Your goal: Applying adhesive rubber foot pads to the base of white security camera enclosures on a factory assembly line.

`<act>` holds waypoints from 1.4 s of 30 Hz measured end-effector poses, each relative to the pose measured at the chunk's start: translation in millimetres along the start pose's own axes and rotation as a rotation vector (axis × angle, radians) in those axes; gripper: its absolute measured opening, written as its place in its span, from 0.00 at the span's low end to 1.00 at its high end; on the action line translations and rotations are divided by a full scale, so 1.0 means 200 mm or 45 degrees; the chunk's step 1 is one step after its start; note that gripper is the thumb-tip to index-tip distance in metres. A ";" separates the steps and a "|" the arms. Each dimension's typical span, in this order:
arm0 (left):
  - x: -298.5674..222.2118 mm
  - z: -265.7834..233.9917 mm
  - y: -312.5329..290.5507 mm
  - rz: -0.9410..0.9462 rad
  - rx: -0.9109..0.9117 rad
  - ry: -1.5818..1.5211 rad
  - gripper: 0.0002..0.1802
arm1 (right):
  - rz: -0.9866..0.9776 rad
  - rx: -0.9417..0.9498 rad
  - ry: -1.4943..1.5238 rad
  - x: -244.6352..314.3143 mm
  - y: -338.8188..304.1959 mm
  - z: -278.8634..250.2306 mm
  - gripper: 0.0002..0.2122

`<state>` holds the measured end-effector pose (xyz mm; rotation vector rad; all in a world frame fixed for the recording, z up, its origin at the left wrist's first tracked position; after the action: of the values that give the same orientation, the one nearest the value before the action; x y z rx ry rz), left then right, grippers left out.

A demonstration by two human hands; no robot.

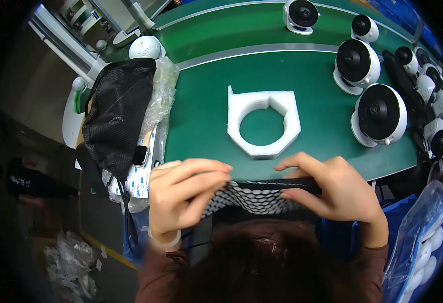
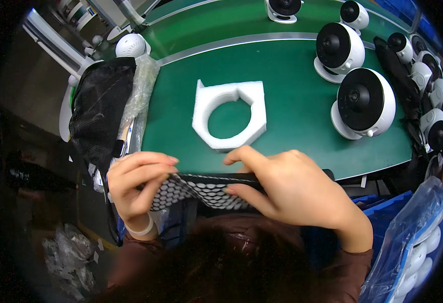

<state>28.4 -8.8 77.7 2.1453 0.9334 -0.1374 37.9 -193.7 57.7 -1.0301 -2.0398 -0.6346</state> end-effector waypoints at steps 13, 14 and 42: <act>0.09 0.17 0.04 -0.102 0.141 -0.103 0.06 | -0.099 -0.049 -0.066 -0.15 -0.02 -0.07 0.06; 0.09 0.19 0.04 -0.091 0.155 -0.149 0.06 | -0.058 -0.079 -0.065 -0.17 -0.03 -0.09 0.06; -0.01 0.28 0.03 0.003 0.035 -0.078 0.06 | -0.181 -0.481 -0.200 -0.21 -0.13 0.04 0.07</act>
<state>41.1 -52.0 42.7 2.1553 0.8987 -0.2148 29.0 -221.2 16.4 -1.1848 -2.1939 -1.0745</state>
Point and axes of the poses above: each hand's wrist, its own y-axis towards the middle knuckle, its own z-axis out of the palm, x = y × z, the point moved 6 cm from there along y, towards the middle knuckle, and after that the axes turned 4 degrees about y, right-handed, at the moved point
